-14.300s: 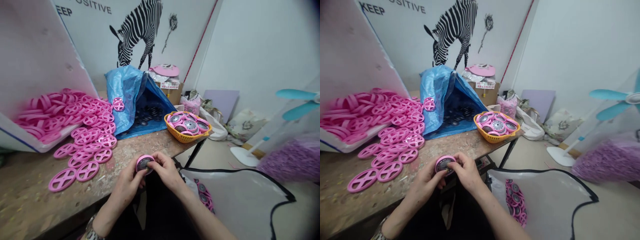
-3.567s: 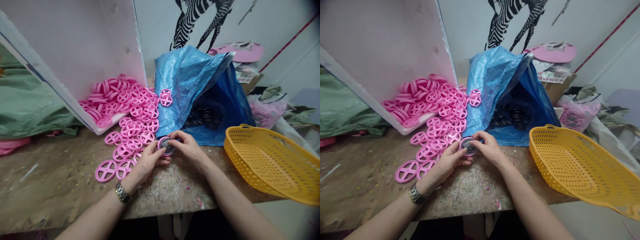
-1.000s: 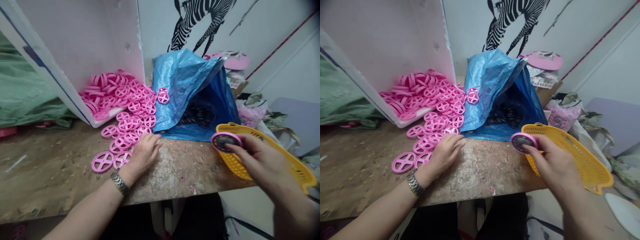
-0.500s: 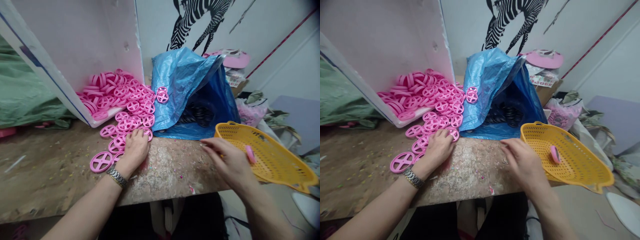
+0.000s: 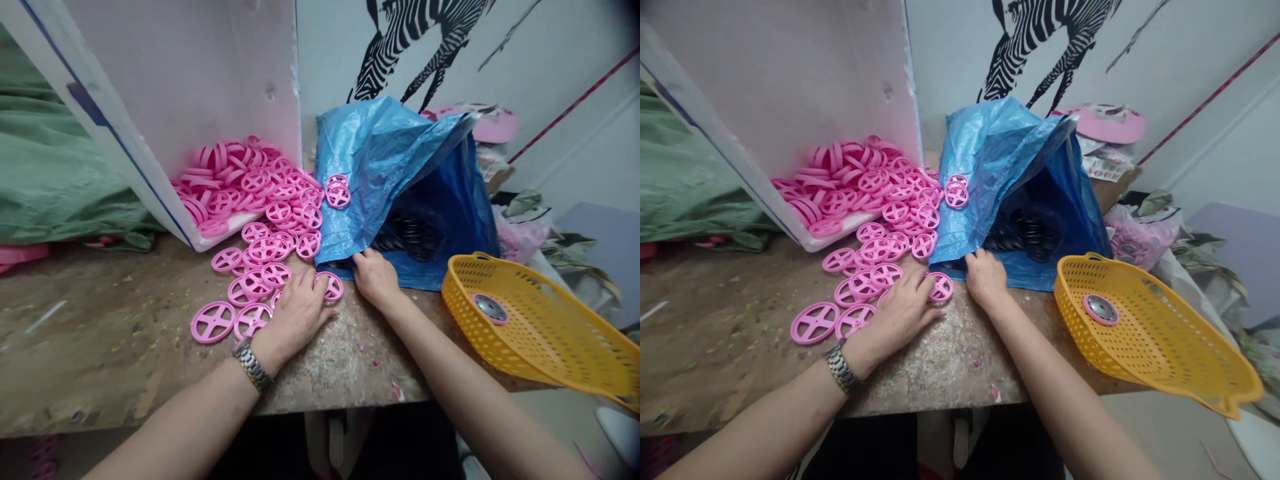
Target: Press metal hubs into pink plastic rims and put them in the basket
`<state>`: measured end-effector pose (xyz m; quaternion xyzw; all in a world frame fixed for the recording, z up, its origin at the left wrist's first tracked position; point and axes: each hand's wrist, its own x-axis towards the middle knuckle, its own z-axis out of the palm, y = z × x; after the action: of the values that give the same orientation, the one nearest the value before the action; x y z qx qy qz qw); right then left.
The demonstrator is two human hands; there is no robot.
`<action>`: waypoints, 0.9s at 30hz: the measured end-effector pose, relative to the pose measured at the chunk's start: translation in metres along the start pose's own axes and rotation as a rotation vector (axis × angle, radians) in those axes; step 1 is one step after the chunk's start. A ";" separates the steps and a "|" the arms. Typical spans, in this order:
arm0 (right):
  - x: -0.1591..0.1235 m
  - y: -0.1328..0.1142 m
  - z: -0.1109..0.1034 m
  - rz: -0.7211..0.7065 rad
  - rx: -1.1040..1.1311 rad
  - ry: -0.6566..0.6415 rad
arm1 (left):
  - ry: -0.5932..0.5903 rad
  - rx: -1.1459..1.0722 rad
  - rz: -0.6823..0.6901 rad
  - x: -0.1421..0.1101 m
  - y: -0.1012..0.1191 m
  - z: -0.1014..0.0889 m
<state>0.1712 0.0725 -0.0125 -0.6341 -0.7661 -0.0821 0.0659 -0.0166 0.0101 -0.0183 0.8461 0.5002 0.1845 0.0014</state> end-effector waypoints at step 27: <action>-0.034 0.016 0.004 0.324 1.661 -0.126 | 0.165 -0.686 0.110 0.008 0.002 0.002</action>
<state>0.1936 0.0436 -0.0228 -0.4852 -0.4796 0.5529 0.4784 -0.0111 0.0161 -0.0177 0.8044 0.3611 0.4090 0.2349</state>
